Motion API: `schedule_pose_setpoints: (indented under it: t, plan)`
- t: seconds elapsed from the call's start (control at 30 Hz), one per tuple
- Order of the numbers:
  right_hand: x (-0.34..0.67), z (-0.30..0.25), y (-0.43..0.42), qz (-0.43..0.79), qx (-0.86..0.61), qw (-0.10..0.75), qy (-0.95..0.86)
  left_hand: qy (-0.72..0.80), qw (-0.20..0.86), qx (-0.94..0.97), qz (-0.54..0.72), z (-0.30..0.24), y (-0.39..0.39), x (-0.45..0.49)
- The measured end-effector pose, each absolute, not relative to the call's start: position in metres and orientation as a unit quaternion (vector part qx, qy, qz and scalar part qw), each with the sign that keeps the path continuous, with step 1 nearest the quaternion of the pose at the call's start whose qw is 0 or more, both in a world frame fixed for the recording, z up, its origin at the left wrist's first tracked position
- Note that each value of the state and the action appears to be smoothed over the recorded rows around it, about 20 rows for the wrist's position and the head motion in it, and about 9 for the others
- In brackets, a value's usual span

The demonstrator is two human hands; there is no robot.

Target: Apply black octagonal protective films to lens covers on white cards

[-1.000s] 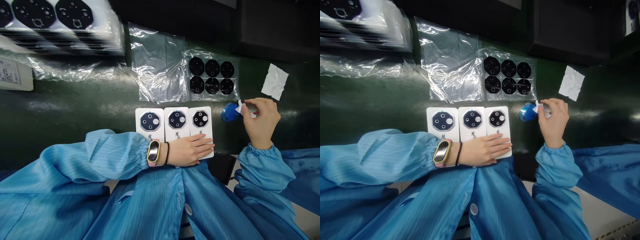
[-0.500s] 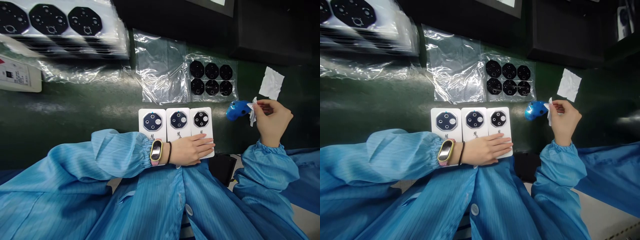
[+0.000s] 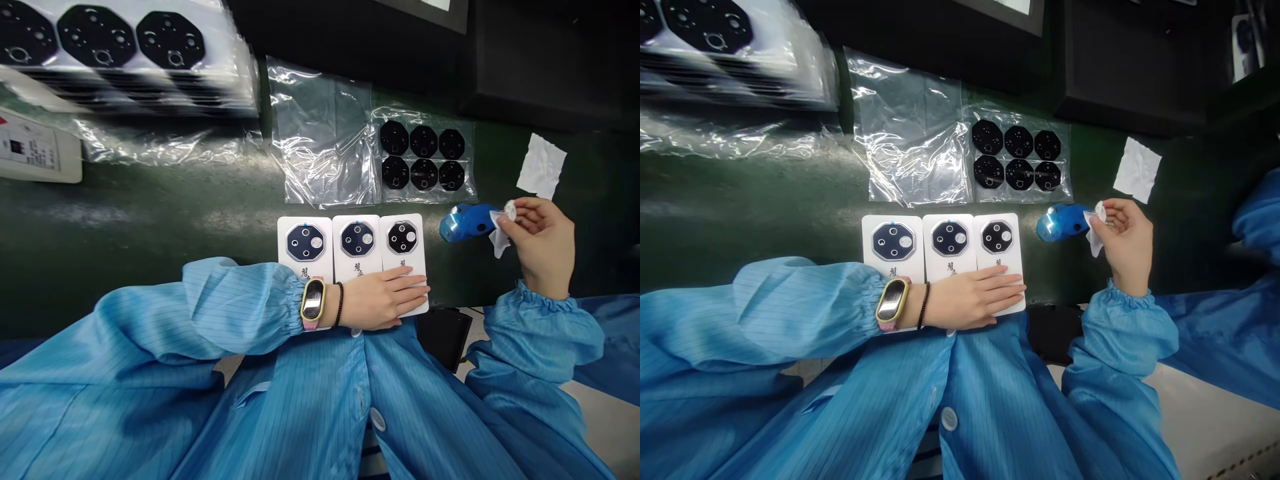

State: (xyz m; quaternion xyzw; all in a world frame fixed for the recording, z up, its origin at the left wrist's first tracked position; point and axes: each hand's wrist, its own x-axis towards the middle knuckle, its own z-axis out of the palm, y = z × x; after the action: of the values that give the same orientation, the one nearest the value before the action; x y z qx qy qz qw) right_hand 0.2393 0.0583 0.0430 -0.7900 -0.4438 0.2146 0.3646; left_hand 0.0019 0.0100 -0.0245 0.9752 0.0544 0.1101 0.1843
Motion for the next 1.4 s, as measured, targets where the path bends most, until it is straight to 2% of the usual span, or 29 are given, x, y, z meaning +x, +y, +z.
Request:
schedule_pose_setpoints:
  t: [0.43, 0.9, 1.2, 1.4]
  plan:
    - [0.239, 0.046, 0.053, 0.342, -0.778, 0.315, -0.422, 0.055, 0.163, 0.974, 0.15, -0.03, 0.008, 0.001]
    - [0.246, 0.032, 0.054, 0.242, -0.759, 0.316, -0.516, 0.055, 0.159, 0.976, 0.141, -0.029, 0.008, 0.001]
    - [0.245, 0.037, 0.044, 0.287, -0.732, 0.264, -0.559, 0.057, 0.159, 0.976, 0.14, -0.032, 0.008, 0.002]
    - [0.254, 0.036, 0.046, 0.177, -0.73, 0.273, -0.601, 0.056, 0.161, 0.976, 0.139, -0.031, 0.008, 0.001]
